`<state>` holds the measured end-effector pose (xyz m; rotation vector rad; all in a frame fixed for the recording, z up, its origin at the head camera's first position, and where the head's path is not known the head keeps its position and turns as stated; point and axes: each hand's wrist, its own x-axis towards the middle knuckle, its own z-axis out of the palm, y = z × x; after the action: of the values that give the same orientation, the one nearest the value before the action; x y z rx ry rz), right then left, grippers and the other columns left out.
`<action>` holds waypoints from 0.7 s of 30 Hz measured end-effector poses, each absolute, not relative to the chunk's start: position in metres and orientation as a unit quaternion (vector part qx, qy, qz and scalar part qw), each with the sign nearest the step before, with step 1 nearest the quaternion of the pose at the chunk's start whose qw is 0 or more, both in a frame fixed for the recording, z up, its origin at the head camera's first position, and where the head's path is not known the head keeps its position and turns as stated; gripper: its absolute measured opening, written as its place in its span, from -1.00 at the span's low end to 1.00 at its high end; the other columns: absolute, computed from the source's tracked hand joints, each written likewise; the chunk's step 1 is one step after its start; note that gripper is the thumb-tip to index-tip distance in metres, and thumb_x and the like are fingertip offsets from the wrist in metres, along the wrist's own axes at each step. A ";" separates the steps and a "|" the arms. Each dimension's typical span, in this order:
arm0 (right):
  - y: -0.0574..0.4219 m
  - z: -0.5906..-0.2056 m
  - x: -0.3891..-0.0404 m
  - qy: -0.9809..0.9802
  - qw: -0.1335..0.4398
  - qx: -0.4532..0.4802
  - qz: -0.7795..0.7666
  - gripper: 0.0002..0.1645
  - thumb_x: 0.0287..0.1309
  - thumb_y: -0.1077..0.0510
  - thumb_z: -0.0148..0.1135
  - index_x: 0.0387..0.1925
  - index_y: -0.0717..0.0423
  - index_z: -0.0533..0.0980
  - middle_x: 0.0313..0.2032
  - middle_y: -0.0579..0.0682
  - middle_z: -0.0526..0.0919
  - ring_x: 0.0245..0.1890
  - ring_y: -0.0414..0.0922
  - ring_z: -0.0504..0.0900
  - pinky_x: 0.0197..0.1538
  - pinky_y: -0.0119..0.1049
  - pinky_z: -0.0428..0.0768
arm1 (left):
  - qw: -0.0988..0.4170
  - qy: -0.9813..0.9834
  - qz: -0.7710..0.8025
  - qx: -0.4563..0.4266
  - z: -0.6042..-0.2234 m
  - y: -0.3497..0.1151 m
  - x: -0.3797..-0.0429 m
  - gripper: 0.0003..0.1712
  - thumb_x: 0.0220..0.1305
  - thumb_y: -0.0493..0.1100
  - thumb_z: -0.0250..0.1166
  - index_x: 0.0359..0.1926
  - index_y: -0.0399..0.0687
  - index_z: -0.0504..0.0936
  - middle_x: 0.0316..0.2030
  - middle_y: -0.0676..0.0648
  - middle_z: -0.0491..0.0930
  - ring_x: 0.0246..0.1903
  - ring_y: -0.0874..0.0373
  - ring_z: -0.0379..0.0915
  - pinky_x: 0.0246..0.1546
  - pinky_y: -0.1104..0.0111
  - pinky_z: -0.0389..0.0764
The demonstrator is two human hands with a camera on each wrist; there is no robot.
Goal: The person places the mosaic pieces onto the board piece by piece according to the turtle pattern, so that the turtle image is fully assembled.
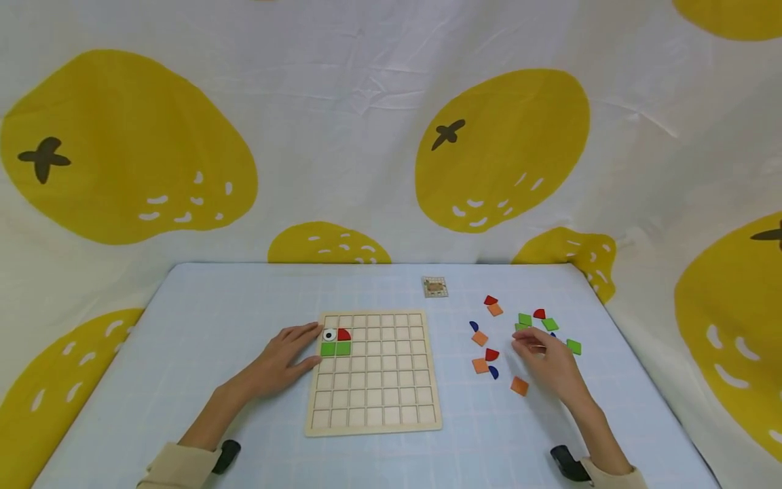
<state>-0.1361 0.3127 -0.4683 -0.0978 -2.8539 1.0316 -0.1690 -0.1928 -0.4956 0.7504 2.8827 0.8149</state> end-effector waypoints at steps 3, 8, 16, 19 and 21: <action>0.321 -0.471 -0.132 -0.939 0.049 -0.040 0.337 -0.67 0.40 0.14 0.31 0.09 0.22 0.61 -0.05 0.14 0.71 0.02 0.10 0.63 0.05 -0.36 0.63 | 0.023 0.933 0.264 0.245 -0.496 -0.193 -0.169 -0.26 0.48 0.02 0.29 0.52 -0.19 0.32 0.47 -0.25 0.30 0.40 -0.28 0.19 0.34 -0.26 0.25; 0.335 -0.474 -0.124 -0.941 0.037 -0.053 0.332 -0.67 0.38 0.16 0.32 0.08 0.25 0.61 -0.03 0.20 0.70 0.08 0.18 0.59 0.18 0.17 0.58 | 0.022 0.933 0.261 0.248 -0.498 -0.193 -0.169 -0.26 0.48 0.03 0.28 0.53 -0.16 0.31 0.48 -0.23 0.30 0.41 -0.26 0.19 0.35 -0.25 0.25; 0.356 -0.476 -0.112 -0.944 0.003 -0.066 0.323 -0.58 0.36 0.16 0.34 0.15 0.30 0.56 0.13 0.36 0.60 0.16 0.31 0.47 0.22 0.31 0.46 | 0.024 0.932 0.264 0.247 -0.499 -0.194 -0.169 -0.26 0.49 0.03 0.27 0.53 -0.16 0.31 0.48 -0.24 0.29 0.41 -0.27 0.18 0.35 -0.26 0.24; 0.361 -0.479 -0.109 -0.945 0.001 -0.066 0.321 -0.57 0.35 0.19 0.35 0.16 0.31 0.55 0.15 0.36 0.59 0.17 0.30 0.48 0.22 0.29 0.46 | 0.023 0.932 0.264 0.248 -0.499 -0.194 -0.170 -0.27 0.49 0.03 0.27 0.53 -0.16 0.31 0.48 -0.23 0.29 0.40 -0.27 0.18 0.35 -0.26 0.24; 0.364 -0.482 -0.108 -0.945 0.003 -0.062 0.321 -0.57 0.34 0.21 0.36 0.16 0.32 0.55 0.15 0.36 0.59 0.16 0.29 0.49 0.21 0.27 0.48 | 0.022 0.931 0.264 0.249 -0.500 -0.194 -0.170 -0.26 0.49 0.02 0.27 0.53 -0.17 0.31 0.48 -0.24 0.29 0.40 -0.27 0.18 0.35 -0.26 0.24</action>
<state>-0.1076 0.3642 -0.4819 -0.1953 -2.9646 1.0055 -0.1698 -0.1944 -0.4997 0.7729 2.8857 0.8179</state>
